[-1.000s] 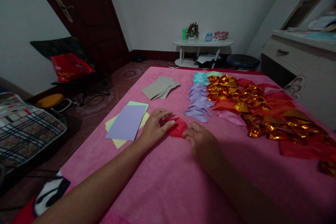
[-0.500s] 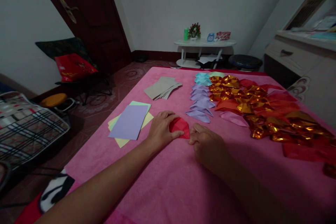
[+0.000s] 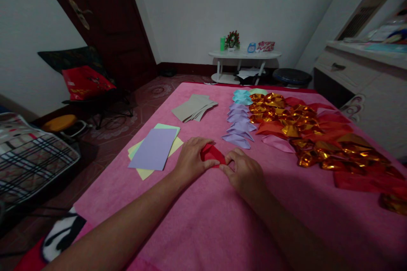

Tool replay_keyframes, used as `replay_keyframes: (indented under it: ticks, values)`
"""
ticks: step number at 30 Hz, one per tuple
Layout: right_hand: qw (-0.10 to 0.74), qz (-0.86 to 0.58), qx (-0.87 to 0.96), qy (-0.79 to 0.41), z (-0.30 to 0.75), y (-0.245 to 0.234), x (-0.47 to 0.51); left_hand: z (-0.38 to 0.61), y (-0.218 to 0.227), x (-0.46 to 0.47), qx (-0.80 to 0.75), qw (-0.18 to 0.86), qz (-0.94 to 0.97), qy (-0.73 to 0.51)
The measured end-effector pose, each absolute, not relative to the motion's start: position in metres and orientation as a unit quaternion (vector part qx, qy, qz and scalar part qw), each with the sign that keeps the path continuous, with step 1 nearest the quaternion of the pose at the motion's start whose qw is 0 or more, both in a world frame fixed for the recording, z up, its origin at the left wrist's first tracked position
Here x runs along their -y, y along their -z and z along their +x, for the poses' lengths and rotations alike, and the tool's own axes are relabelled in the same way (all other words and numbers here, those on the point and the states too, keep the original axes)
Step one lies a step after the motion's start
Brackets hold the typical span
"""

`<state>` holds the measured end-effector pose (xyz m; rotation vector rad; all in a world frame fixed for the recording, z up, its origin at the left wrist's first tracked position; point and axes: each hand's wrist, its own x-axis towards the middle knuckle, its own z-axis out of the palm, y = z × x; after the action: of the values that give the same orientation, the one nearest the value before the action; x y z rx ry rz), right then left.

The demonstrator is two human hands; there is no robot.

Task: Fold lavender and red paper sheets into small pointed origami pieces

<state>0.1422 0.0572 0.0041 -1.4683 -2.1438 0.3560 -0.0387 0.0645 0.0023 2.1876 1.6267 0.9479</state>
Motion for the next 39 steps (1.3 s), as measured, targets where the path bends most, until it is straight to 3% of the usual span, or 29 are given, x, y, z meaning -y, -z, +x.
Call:
replay_keyframes:
  ticks: [5, 11, 21, 27, 39]
  values:
    - [0.293, -0.565, 0.731, -0.246, 0.150, 0.000, -0.067, -0.041, -0.006, -0.062, -0.529, 0.305, 0.675, -0.414]
    - [0.423, -0.486, 0.628, -0.436, 0.152, 0.009, -0.075, -0.046, -0.005, -0.064, -0.503, 0.449, 0.574, -0.465]
    - [0.479, -0.462, 0.567, -0.486, 0.152, -0.001, -0.073, -0.037, 0.000, -0.060, -0.533, 0.415, 0.561, -0.479]
    - [0.481, -0.461, 0.577, -0.473, 0.153, -0.005, -0.071, -0.037, 0.001, -0.060, -0.493, 0.455, 0.499, -0.549]
    - [0.479, -0.486, 0.555, -0.476, 0.151, -0.006, -0.070, -0.039, 0.001, -0.059, -0.529, 0.387, 0.573, -0.492]
